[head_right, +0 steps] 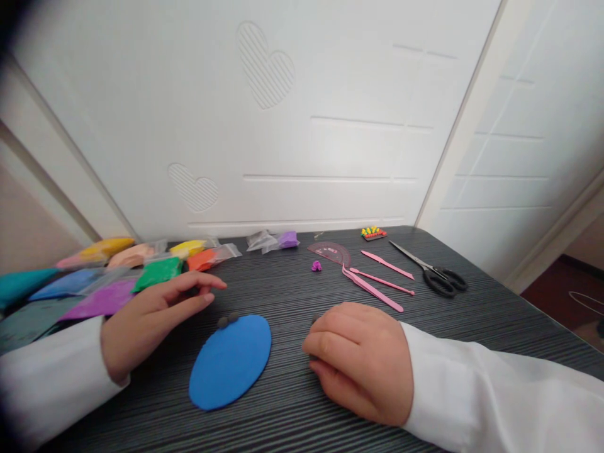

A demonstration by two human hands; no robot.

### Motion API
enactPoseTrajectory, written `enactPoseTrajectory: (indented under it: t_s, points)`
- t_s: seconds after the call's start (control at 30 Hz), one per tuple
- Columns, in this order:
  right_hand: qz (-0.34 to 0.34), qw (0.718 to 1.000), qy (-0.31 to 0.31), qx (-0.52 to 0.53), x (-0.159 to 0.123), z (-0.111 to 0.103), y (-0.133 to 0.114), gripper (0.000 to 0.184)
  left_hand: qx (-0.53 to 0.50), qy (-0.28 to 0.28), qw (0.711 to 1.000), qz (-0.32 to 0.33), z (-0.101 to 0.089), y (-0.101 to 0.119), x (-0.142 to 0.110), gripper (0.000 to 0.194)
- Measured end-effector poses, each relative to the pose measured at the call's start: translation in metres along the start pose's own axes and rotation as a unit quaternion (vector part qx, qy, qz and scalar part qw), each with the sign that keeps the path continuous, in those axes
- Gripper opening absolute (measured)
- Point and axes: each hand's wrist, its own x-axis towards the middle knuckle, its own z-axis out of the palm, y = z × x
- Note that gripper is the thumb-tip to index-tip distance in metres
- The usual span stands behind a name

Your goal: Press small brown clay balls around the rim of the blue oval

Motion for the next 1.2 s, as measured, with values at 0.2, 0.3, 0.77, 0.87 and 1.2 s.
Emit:
enactPoseTrajectory:
  t_s: [0.2, 0.3, 0.77, 0.87, 1.2]
  points:
    - [0.043, 0.999, 0.008, 0.004, -0.004, -0.002, -0.001, 0.026, -0.013, 0.026, 1.0, 0.0, 0.002, 0.003, -0.002, 0.024]
    - [0.045, 0.999, 0.008, -0.002, -0.006, -0.001, 0.0, 0.013, -0.019, 0.007, 1.0, -0.004, 0.001, 0.006, -0.003, 0.024]
    - [-0.003, 0.999, -0.02, -0.049, -0.01, 0.003, 0.009, 0.037, -0.04, -0.021, 0.999, 0.0, 0.001, 0.006, -0.005, 0.022]
    - [0.037, 0.999, -0.007, -0.023, -0.01, 0.004, 0.006, 0.024, -0.033, -0.02, 0.999, 0.0, 0.001, 0.004, -0.004, 0.022]
    - [0.032, 0.997, -0.069, 0.008, -0.005, 0.005, -0.001, 0.034, -0.012, -0.015, 1.0, -0.005, 0.002, 0.004, -0.001, 0.022]
